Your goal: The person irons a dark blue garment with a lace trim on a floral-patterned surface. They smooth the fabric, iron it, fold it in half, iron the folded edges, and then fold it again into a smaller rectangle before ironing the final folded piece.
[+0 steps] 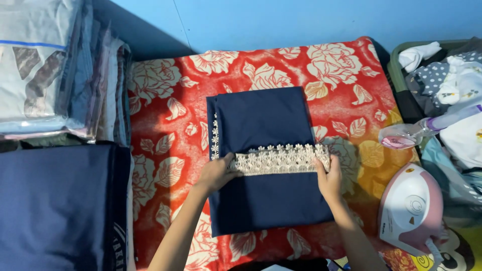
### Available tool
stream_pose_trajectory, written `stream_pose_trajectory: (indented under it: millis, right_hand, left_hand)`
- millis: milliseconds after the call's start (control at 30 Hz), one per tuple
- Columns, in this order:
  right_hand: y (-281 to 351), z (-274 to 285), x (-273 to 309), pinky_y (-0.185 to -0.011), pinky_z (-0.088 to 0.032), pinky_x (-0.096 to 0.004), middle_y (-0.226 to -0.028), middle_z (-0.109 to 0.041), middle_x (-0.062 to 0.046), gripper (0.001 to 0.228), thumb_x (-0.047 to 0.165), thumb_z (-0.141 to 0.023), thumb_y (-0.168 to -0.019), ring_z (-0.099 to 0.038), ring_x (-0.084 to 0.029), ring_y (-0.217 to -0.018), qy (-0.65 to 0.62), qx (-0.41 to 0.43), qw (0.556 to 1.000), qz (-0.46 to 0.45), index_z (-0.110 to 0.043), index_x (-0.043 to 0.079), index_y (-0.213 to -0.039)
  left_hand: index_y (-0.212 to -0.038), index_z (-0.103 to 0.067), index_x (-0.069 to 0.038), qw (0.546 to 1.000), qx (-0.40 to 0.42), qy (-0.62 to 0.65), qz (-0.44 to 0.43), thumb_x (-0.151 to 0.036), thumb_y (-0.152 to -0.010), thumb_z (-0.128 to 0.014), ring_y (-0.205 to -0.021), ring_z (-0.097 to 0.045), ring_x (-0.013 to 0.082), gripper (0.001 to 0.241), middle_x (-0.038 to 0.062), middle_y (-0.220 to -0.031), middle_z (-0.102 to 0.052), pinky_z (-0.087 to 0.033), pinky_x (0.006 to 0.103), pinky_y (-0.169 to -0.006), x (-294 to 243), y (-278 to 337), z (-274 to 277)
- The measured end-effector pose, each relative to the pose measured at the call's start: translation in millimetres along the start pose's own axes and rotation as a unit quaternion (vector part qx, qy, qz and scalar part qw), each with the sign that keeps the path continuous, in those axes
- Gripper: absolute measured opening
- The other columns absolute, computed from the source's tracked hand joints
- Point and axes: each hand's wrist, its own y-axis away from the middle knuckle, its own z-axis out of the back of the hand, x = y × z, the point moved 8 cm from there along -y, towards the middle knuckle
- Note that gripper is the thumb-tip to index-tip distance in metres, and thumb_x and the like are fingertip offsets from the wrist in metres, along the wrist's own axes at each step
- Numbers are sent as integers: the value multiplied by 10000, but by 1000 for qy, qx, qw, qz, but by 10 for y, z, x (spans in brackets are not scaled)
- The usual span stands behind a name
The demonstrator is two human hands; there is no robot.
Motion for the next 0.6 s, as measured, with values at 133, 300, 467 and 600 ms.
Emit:
stream_pose_trajectory:
  millis: [133,300,467,600]
  right_hand:
    - [-93,-78,255,-946,-524,-596,-1300,-673,-240,593,498,-633,-1003,-649,-494,-1111,65,74,995,-21,-476,153,-1459]
    - [84,43,1156,-1154,-356,-543,-1483,-522,-93,626,23,-556,-929,-471,-349,-1399,144,76,931,327,-532,229,-1519]
    - [-3,31,1086,-1226,-293,-432,-1640,-421,47,878,-116,-541,-802,-375,-185,-1507,255,240,821,450,-442,302,-1569]
    - [11,165,1069,-1254,-204,-441,-1709,-295,-25,882,-36,-486,-794,-254,-190,-1569,282,257,742,551,-308,199,-1625]
  left_hand:
    - [-1265,-498,-130,991,-115,-72,-20,-662,-763,-766,-1238,-597,316,779,123,-1275,-615,-506,548,-1002,85,-78,-113]
    - [-1545,-378,-116,932,-243,-211,-164,-476,-924,-646,-1501,-290,336,767,163,-1622,-305,-266,610,-1183,-585,358,103]
    - [-1625,-288,-243,877,-204,-296,-318,-266,-940,-570,-1539,-283,234,741,86,-1693,-269,-181,518,-1228,-162,551,-107]
    - [-1608,-232,-249,850,-201,-375,-310,-393,-706,-746,-1569,-200,200,1048,54,-1736,-159,-193,475,-1250,43,860,105]
